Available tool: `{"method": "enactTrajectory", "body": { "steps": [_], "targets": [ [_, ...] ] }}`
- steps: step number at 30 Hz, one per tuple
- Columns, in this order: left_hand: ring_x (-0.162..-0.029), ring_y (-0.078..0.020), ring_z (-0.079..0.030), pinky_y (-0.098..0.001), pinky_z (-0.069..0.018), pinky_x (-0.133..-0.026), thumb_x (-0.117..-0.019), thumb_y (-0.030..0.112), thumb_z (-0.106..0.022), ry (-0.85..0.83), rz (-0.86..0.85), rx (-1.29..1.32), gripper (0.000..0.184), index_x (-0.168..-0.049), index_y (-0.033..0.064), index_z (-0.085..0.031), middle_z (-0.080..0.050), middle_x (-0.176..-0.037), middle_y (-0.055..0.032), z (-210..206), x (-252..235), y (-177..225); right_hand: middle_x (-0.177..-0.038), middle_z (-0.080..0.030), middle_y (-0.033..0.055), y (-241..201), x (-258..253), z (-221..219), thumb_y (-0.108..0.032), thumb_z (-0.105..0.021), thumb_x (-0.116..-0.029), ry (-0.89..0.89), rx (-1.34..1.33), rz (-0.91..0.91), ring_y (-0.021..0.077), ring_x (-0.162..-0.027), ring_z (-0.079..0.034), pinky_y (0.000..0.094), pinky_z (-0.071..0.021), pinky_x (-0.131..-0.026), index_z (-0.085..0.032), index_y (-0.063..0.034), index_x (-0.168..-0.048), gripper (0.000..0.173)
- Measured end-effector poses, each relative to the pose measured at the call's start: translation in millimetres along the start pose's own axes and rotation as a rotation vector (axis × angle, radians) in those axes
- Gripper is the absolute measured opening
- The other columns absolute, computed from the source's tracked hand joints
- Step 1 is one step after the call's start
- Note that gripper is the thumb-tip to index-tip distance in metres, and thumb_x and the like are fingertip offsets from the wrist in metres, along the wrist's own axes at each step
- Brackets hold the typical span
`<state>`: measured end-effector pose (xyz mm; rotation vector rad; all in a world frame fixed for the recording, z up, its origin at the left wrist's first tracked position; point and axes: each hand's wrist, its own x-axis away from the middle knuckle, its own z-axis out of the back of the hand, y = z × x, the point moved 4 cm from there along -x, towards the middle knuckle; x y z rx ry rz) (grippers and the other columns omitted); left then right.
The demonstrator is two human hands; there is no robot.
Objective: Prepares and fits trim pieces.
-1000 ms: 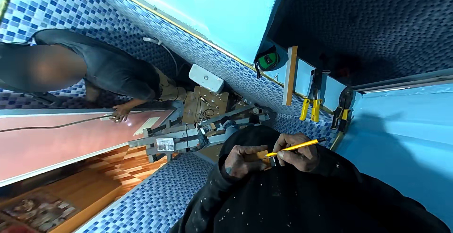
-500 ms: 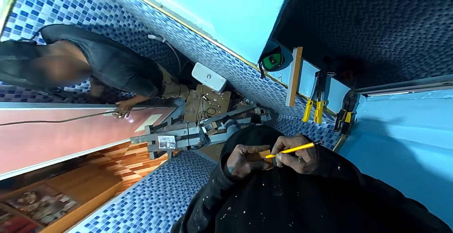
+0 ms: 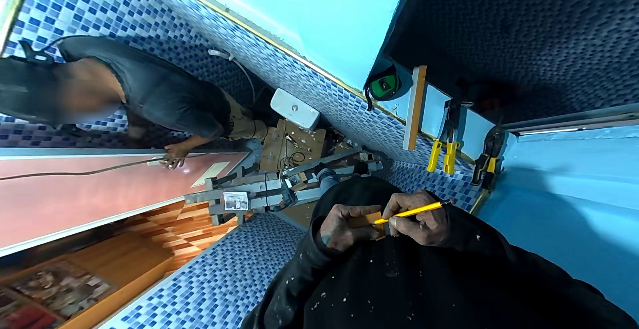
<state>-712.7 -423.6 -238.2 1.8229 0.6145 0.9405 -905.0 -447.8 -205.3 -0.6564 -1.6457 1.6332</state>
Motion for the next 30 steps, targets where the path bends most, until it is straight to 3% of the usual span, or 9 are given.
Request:
{"method": "enactTrajectory", "body": {
  "steps": [15,18,21,25,30],
  "targets": [
    [-0.099,-0.0090,-0.073,-0.0263,-0.0593,-0.092,-0.0797,0.000,-0.082,-0.007,-0.025,-0.022,0.047,-0.124,-0.0059,-0.069,-0.076,-0.111,-0.0107,0.2,-2.3,0.9,-0.072,-0.070,0.0001,1.1,1.2,1.5,-0.012,-0.055,-0.0941,0.012,-0.018,0.004,-0.0019,-0.061,-0.063,0.0161,-0.0527,-0.058,-0.068,0.0009,-0.095,0.018],
    [-0.099,-0.0095,-0.073,-0.0267,-0.0595,-0.092,-0.0796,0.000,-0.082,-0.004,-0.029,-0.020,0.047,-0.124,-0.0062,-0.069,-0.076,-0.111,-0.0112,0.4,-3.0,1.9,-0.072,-0.071,-0.0001,1.8,1.2,4.0,-0.012,-0.054,-0.0957,0.046,-0.089,0.018,0.0007,-0.063,-0.065,0.0194,-0.0554,-0.060,-0.067,0.0002,-0.097,0.018],
    [-0.099,-0.0088,-0.073,-0.0268,-0.0594,-0.092,-0.0789,0.000,-0.083,0.009,-0.041,-0.018,0.047,-0.124,-0.0059,-0.069,-0.076,-0.111,-0.0100,1.8,-3.3,3.1,-0.082,-0.072,0.0011,7.5,4.1,13.3,-0.015,-0.054,-0.1018,0.212,-0.196,0.093,0.0088,-0.073,-0.070,0.0289,-0.0618,-0.070,-0.066,-0.0019,-0.105,0.017],
    [-0.098,-0.0100,-0.074,-0.0282,-0.0600,-0.092,-0.0789,0.002,-0.084,0.072,-0.037,-0.003,0.048,-0.124,-0.0059,-0.069,-0.077,-0.110,-0.0099,4.6,-2.4,1.8,-0.097,-0.073,0.0049,18.5,12.5,9.0,-0.013,-0.074,-0.0903,0.225,-0.121,-0.073,0.0110,-0.084,-0.072,0.0273,-0.0624,-0.072,-0.060,0.0016,-0.116,0.033],
    [-0.099,-0.0141,-0.075,-0.0313,-0.0613,-0.092,-0.0778,0.002,-0.084,0.152,-0.011,-0.007,0.050,-0.125,-0.0046,-0.069,-0.077,-0.112,-0.0102,6.1,-6.2,-0.5,-0.105,-0.074,0.0068,30.8,10.3,1.7,0.003,-0.073,-0.0849,0.243,-0.210,-0.150,0.0125,-0.092,-0.073,0.0279,-0.0626,-0.082,-0.060,0.0041,-0.116,0.034]
  ]
}}
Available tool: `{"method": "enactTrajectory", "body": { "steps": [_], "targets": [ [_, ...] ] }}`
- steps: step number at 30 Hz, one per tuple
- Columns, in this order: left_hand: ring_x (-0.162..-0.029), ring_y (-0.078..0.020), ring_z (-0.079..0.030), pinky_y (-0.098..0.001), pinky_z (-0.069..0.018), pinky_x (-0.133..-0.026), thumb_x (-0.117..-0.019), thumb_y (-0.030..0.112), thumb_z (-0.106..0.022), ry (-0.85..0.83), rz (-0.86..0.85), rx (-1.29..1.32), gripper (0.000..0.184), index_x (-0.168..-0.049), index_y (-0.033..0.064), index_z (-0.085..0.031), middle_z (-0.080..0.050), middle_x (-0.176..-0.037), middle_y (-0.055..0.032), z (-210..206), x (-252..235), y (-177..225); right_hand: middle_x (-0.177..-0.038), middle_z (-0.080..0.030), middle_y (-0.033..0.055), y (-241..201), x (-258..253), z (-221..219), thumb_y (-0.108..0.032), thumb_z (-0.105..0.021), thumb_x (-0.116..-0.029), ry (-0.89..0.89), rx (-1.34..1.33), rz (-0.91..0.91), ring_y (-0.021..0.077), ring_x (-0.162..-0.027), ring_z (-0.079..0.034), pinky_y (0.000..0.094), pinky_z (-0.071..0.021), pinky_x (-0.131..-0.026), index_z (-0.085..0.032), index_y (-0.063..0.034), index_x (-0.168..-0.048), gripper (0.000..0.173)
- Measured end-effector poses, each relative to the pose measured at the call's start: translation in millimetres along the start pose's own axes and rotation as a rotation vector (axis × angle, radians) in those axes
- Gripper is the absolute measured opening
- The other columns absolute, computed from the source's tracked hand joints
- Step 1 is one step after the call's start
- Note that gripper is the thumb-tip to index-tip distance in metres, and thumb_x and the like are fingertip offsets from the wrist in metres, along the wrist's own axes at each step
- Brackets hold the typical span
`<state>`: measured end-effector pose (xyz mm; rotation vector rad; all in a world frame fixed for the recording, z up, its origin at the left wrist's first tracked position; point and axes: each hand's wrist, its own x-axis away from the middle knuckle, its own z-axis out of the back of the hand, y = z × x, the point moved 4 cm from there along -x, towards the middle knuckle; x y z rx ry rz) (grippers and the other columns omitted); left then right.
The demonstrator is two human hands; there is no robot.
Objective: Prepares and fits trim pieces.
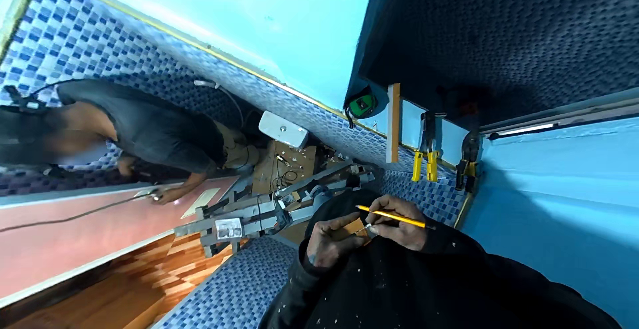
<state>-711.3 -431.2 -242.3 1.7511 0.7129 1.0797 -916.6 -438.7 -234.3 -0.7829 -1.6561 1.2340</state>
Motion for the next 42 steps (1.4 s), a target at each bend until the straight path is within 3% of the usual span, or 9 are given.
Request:
{"method": "enactTrajectory", "body": {
  "steps": [5,9,12,16,19,27,32,35,42],
  "targets": [
    [-0.084,-0.0125,-0.074,-0.0306,-0.0635,-0.077,-0.0800,0.002,-0.082,0.175,0.008,0.023,0.052,-0.129,-0.0045,-0.066,-0.077,-0.109,-0.0091,8.1,-7.3,-3.6,-0.096,-0.074,0.0054,-5.1,-17.0,26.1,0.002,-0.073,-0.0839,0.189,0.008,0.044,0.0106,-0.084,-0.071,0.0271,-0.0610,-0.075,-0.066,0.0038,-0.108,0.025],
    [-0.067,-0.0081,-0.069,-0.0255,-0.0595,-0.059,-0.0823,-0.003,-0.075,0.333,-0.002,0.038,0.055,-0.135,-0.0064,-0.060,-0.076,-0.107,-0.0084,23.0,-15.4,-7.3,-0.099,-0.072,0.0131,5.5,-72.4,97.2,-0.001,-0.069,-0.0900,0.502,0.451,0.070,0.0181,-0.084,-0.071,0.0369,-0.0613,-0.078,-0.066,0.0041,-0.114,0.025],
    [-0.064,-0.0094,-0.067,-0.0260,-0.0583,-0.056,-0.0848,-0.006,-0.071,0.391,0.004,0.075,0.055,-0.138,-0.0070,-0.057,-0.074,-0.112,-0.0103,28.0,-23.0,-7.3,-0.114,-0.069,0.0244,39.4,-135.5,145.2,-0.004,-0.062,-0.0955,0.488,0.694,0.099,0.0330,-0.101,-0.071,0.0469,-0.0588,-0.091,-0.061,0.0077,-0.126,0.033],
    [-0.062,-0.0112,-0.065,-0.0268,-0.0566,-0.054,-0.0886,-0.005,-0.064,0.434,-0.038,0.078,0.054,-0.141,-0.0091,-0.052,-0.073,-0.109,-0.0120,30.9,-32.1,3.5,-0.119,-0.068,0.0252,71.8,-189.5,163.2,-0.002,-0.059,-0.0950,0.508,0.759,0.015,0.0390,-0.107,-0.069,0.0529,-0.0559,-0.094,-0.060,0.0048,-0.131,0.037],
    [-0.065,-0.0118,-0.066,-0.0277,-0.0586,-0.059,-0.0902,-0.005,-0.060,0.442,-0.084,0.080,0.056,-0.145,-0.0098,-0.047,-0.073,-0.107,-0.0115,32.7,-37.7,10.8,-0.118,-0.070,0.0254,82.2,-200.7,164.4,-0.003,-0.059,-0.0940,0.536,0.875,0.035,0.0427,-0.104,-0.070,0.0574,-0.0557,-0.091,-0.064,0.0020,-0.129,0.035],
    [-0.061,-0.0116,-0.065,-0.0274,-0.0580,-0.057,-0.0904,-0.005,-0.059,0.450,-0.082,0.104,0.057,-0.145,-0.0105,-0.045,-0.073,-0.097,-0.0092,40.3,-39.2,7.6,-0.122,-0.068,0.0265,85.6,-188.9,183.7,-0.001,-0.065,-0.0913,0.684,0.951,0.117,0.0457,-0.117,-0.064,0.0579,-0.0504,-0.102,-0.066,-0.0011,-0.131,0.040],
    [-0.059,-0.0107,-0.064,-0.0256,-0.0565,-0.054,-0.0919,-0.005,-0.057,0.478,-0.065,0.111,0.056,-0.146,-0.0096,-0.044,-0.073,-0.094,-0.0082,48.5,-39.8,6.9,-0.147,-0.058,0.0147,82.7,-159.9,213.6,0.003,-0.058,-0.0934,0.611,1.257,-0.226,0.0406,-0.144,-0.043,0.0630,-0.0324,-0.116,-0.059,-0.0178,-0.145,0.055],
    [-0.059,-0.0112,-0.064,-0.0259,-0.0566,-0.054,-0.0924,-0.006,-0.057,0.463,-0.058,0.109,0.055,-0.146,-0.0097,-0.045,-0.073,-0.093,-0.0089,47.4,-43.9,7.5,-0.157,-0.047,0.0143,107.8,-164.1,226.3,-0.001,-0.060,-0.0947,0.418,1.459,-0.336,0.0414,-0.152,-0.031,0.0661,-0.0222,-0.119,-0.047,-0.0190,-0.154,0.064],
    [-0.060,-0.0101,-0.064,-0.0249,-0.0563,-0.054,-0.1011,0.000,-0.047,0.400,-0.074,0.082,0.046,-0.147,-0.0077,-0.046,-0.073,-0.090,-0.0068,39.9,-50.7,8.3,-0.163,-0.037,0.0191,115.9,-159.9,210.0,-0.008,-0.064,-0.0943,0.306,1.534,-0.356,0.0454,-0.152,-0.026,0.0695,-0.0179,-0.119,-0.042,-0.0187,-0.157,0.068]
  ]
}}
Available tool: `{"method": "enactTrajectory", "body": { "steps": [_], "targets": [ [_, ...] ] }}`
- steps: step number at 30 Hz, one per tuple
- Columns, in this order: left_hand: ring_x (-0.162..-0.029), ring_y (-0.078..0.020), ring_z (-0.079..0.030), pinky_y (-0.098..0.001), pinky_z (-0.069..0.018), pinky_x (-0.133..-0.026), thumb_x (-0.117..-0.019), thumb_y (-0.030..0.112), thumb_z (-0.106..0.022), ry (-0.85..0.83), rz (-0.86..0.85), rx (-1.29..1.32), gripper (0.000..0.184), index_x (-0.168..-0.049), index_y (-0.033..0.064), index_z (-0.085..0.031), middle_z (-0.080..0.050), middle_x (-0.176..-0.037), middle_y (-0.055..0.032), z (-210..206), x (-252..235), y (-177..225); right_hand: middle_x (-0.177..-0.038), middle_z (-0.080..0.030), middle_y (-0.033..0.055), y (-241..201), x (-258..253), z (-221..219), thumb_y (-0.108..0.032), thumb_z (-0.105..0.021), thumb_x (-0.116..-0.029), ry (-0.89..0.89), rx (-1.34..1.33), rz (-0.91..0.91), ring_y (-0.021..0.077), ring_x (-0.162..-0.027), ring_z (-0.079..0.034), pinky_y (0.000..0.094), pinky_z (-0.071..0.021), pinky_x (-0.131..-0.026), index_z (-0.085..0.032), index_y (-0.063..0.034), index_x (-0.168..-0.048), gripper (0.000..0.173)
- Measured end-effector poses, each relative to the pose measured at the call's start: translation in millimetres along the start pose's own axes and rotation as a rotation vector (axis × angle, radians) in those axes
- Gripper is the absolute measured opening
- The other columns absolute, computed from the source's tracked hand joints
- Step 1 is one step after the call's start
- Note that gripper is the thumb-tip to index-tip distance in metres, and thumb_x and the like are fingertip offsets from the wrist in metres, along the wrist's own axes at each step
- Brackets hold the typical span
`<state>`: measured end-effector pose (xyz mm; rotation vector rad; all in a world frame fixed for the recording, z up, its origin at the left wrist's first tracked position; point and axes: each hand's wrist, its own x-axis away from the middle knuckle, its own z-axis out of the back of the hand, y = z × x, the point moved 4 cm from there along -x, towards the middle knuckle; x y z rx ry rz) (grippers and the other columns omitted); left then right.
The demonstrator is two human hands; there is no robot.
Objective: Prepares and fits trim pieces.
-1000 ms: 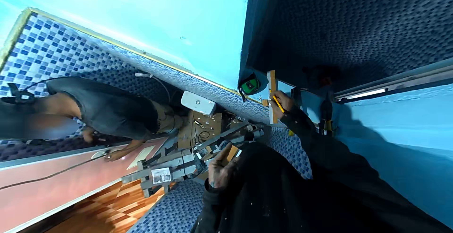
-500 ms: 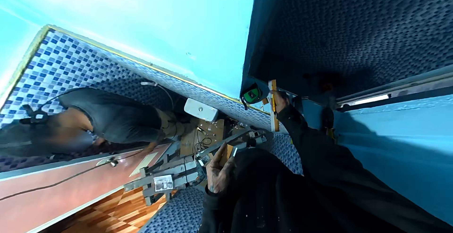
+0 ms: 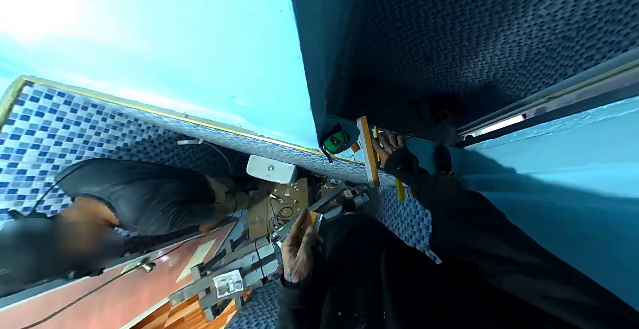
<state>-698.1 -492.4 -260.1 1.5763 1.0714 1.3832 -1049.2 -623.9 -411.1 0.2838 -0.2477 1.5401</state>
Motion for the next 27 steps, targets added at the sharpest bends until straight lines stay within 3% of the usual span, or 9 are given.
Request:
{"method": "enactTrajectory", "body": {
  "steps": [2,5,6,10,13,15,19,24,27],
  "targets": [
    [-0.060,-0.0097,-0.064,-0.0246,-0.0563,-0.054,-0.1010,-0.001,-0.044,-0.015,-0.004,-0.007,0.047,-0.147,-0.0071,-0.044,-0.073,-0.090,-0.0059,-1.2,-0.4,-1.6,-0.165,-0.034,0.0151,2.5,11.5,15.3,-0.007,-0.065,-0.0926,0.011,-0.155,-0.091,0.0419,-0.154,-0.023,0.0653,-0.0146,-0.122,-0.042,-0.0210,-0.158,0.071],
    [-0.061,-0.0094,-0.065,-0.0245,-0.0573,-0.055,-0.0994,-0.002,-0.046,-0.054,-0.081,-0.016,0.049,-0.148,-0.0085,-0.041,-0.073,-0.094,-0.0050,-4.6,-4.3,0.0,-0.150,-0.054,0.0180,28.1,53.8,51.4,-0.008,-0.058,-0.0957,0.303,-0.375,-0.342,0.0426,-0.144,-0.043,0.0632,-0.0316,-0.117,-0.059,-0.0133,-0.144,0.049],
    [-0.061,-0.0097,-0.065,-0.0248,-0.0576,-0.055,-0.0987,-0.002,-0.049,-0.050,-0.107,-0.004,0.049,-0.147,-0.0095,-0.041,-0.073,-0.095,-0.0051,-6.5,-6.4,2.2,-0.148,-0.055,0.0214,43.2,72.4,59.0,-0.013,-0.058,-0.0979,0.309,-0.402,-0.441,0.0441,-0.142,-0.045,0.0631,-0.0341,-0.116,-0.058,-0.0111,-0.145,0.047],
    [-0.064,-0.0134,-0.067,-0.0286,-0.0593,-0.055,-0.0937,-0.003,-0.060,0.066,-0.129,0.069,0.037,-0.129,-0.0079,-0.048,-0.071,-0.094,-0.0073,-15.0,-13.1,13.8,-0.154,-0.041,0.0322,110.4,138.9,17.4,-0.025,-0.069,-0.0938,0.015,-0.411,-0.708,0.0490,-0.142,-0.041,0.0635,-0.0353,-0.115,-0.044,-0.0022,-0.153,0.069],
    [-0.062,-0.0144,-0.067,-0.0289,-0.0582,-0.055,-0.0922,-0.002,-0.064,0.107,-0.151,0.110,0.029,-0.118,-0.0060,-0.052,-0.071,-0.086,-0.0082,-15.2,-19.4,20.8,-0.155,-0.034,0.0377,120.9,160.7,-19.1,-0.031,-0.066,-0.0960,-0.048,-0.376,-0.724,0.0536,-0.142,-0.039,0.0622,-0.0367,-0.114,-0.044,0.0004,-0.152,0.068],
    [-0.062,-0.0144,-0.067,-0.0284,-0.0581,-0.056,-0.0912,-0.004,-0.066,0.120,-0.159,0.151,0.029,-0.118,-0.0064,-0.055,-0.072,-0.085,-0.0092,-14.6,-21.9,23.7,-0.153,-0.036,0.0381,120.7,166.9,-19.7,-0.028,-0.068,-0.0960,0.010,-0.373,-0.709,0.0536,-0.141,-0.039,0.0605,-0.0370,-0.115,-0.049,0.0016,-0.148,0.062],
    [-0.063,-0.0136,-0.067,-0.0275,-0.0584,-0.056,-0.0905,-0.003,-0.068,0.144,-0.211,0.175,0.031,-0.120,-0.0076,-0.060,-0.074,-0.092,-0.0116,-9.7,-19.6,27.8,-0.156,-0.033,0.0372,116.8,174.6,-7.3,-0.023,-0.072,-0.0932,-0.050,-0.374,-0.715,0.0511,-0.145,-0.035,0.0573,-0.0369,-0.116,-0.045,0.0082,-0.147,0.068],
    [-0.066,-0.0125,-0.067,-0.0258,-0.0574,-0.057,-0.0933,-0.003,-0.064,0.150,-0.277,0.297,0.035,-0.128,-0.0061,-0.061,-0.074,-0.109,-0.0159,3.6,-14.3,33.4,-0.157,-0.033,0.0353,126.8,182.9,-32.7,-0.025,-0.075,-0.0908,-0.131,-0.327,-0.720,0.0499,-0.142,-0.040,0.0581,-0.0401,-0.114,-0.051,0.0048,-0.145,0.066],
    [-0.067,-0.0106,-0.068,-0.0230,-0.0558,-0.056,-0.0991,0.001,-0.057,0.138,-0.293,0.367,0.042,-0.141,-0.0028,-0.055,-0.075,-0.113,-0.0154,14.3,-10.5,34.4,-0.149,-0.045,0.0335,129.6,187.4,-18.4,-0.027,-0.075,-0.0900,-0.117,-0.376,-0.823,0.0462,-0.139,-0.046,0.0567,-0.0418,-0.113,-0.058,0.0055,-0.138,0.060]
  ]
}}
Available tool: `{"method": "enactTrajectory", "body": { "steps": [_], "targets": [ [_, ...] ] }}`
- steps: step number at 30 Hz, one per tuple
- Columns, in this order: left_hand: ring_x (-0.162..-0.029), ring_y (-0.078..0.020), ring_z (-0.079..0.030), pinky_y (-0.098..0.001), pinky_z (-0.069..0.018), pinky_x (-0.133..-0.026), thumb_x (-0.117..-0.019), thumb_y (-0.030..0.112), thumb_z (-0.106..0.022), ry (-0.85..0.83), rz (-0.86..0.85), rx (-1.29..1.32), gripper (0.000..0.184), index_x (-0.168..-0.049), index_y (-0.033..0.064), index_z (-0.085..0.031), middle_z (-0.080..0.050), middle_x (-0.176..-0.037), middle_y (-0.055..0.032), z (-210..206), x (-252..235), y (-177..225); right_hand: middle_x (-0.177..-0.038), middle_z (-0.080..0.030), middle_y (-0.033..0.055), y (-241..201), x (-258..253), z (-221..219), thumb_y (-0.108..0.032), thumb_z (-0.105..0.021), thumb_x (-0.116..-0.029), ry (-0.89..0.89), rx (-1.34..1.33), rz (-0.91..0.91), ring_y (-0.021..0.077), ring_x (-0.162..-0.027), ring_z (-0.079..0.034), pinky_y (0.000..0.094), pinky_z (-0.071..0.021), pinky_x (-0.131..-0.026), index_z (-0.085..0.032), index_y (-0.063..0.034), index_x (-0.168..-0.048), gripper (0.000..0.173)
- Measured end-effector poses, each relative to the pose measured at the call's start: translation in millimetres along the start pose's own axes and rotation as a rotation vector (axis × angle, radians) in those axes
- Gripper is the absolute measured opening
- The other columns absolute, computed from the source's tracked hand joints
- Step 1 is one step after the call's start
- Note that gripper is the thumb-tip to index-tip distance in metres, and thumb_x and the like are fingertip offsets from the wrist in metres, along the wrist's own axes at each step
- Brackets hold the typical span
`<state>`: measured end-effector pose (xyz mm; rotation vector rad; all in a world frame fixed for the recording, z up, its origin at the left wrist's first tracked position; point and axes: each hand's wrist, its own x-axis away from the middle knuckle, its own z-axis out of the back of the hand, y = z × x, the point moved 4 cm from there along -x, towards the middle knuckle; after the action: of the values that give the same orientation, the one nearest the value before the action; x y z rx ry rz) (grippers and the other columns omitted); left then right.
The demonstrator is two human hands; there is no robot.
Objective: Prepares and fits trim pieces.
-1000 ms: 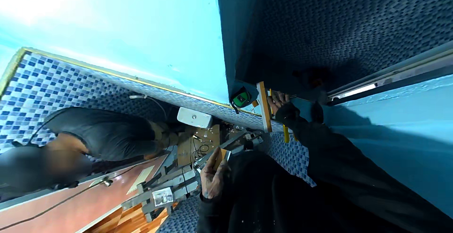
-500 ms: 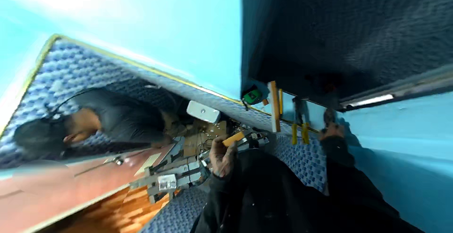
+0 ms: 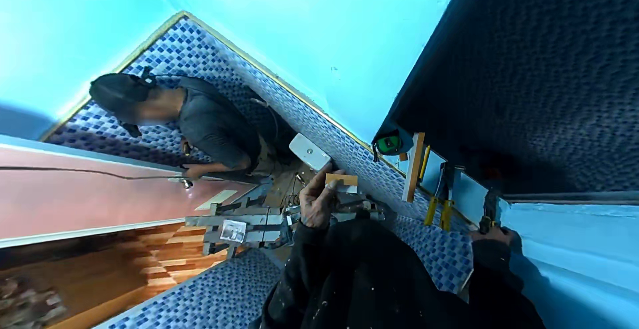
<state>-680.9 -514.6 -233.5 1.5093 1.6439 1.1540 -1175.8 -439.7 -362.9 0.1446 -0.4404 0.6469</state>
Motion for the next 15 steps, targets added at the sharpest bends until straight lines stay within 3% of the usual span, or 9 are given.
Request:
{"method": "enactTrajectory", "body": {
  "steps": [2,6,9,11,12,15],
  "targets": [
    [-0.070,-0.0107,-0.069,-0.0234,-0.0574,-0.059,-0.1042,0.006,-0.049,0.019,0.007,0.018,0.041,-0.145,0.0010,-0.052,-0.075,-0.113,-0.0129,5.1,-2.1,5.6,-0.135,-0.059,0.0320,-0.5,8.2,18.4,-0.031,-0.070,-0.0944,0.019,-0.116,-0.074,0.0442,-0.131,-0.055,0.0582,-0.0429,-0.110,-0.064,0.0061,-0.129,0.051],
    [-0.081,-0.0164,-0.073,-0.0328,-0.0623,-0.067,-0.1103,0.016,-0.035,0.134,0.015,0.044,0.042,-0.149,0.0080,-0.048,-0.075,-0.104,-0.0095,15.4,-9.7,12.5,-0.132,-0.060,0.0331,8.3,39.8,36.8,-0.030,-0.068,-0.0973,0.171,-0.509,-0.173,0.0442,-0.125,-0.058,0.0585,-0.0430,-0.108,-0.058,0.0089,-0.134,0.055],
    [-0.080,-0.0187,-0.072,-0.0350,-0.0616,-0.066,-0.1103,0.021,-0.036,0.169,-0.024,0.067,0.045,-0.155,0.0177,-0.036,-0.072,-0.098,-0.0091,27.1,-21.5,18.5,-0.112,-0.066,0.0283,3.8,85.6,43.6,-0.028,-0.066,-0.1002,0.254,-0.749,-0.060,0.0346,-0.091,-0.068,0.0523,-0.0567,-0.084,-0.058,0.0095,-0.130,0.049],
    [-0.075,-0.0161,-0.071,-0.0321,-0.0604,-0.062,-0.1093,0.029,-0.041,0.211,-0.011,0.105,0.039,-0.146,0.0181,-0.045,-0.072,-0.093,-0.0069,35.7,-27.5,23.5,-0.107,-0.063,0.0194,-7.5,119.5,48.5,-0.021,-0.066,-0.1002,0.287,-0.988,0.023,0.0200,-0.080,-0.067,0.0393,-0.0600,-0.074,-0.053,0.0080,-0.134,0.047],
    [-0.072,-0.0142,-0.069,-0.0304,-0.0595,-0.061,-0.1092,0.033,-0.041,0.216,0.004,0.130,0.036,-0.140,0.0164,-0.053,-0.071,-0.090,-0.0050,40.2,-30.4,25.3,-0.107,-0.062,0.0152,-15.4,137.7,52.1,-0.015,-0.065,-0.1002,0.282,-1.121,0.078,0.0155,-0.081,-0.068,0.0350,-0.0615,-0.073,-0.049,0.0073,-0.137,0.046],
    [-0.063,-0.0099,-0.063,-0.0253,-0.0557,-0.056,-0.1115,0.043,-0.025,0.195,0.092,0.223,0.050,-0.125,0.0140,-0.064,-0.067,-0.080,-0.0012,52.7,-38.3,30.9,-0.098,-0.072,0.0033,-39.9,189.0,59.9,-0.007,-0.056,-0.0990,0.142,-1.317,0.377,0.0155,-0.081,-0.076,0.0337,-0.0668,-0.074,-0.045,0.0046,-0.134,0.038]
  ]
}}
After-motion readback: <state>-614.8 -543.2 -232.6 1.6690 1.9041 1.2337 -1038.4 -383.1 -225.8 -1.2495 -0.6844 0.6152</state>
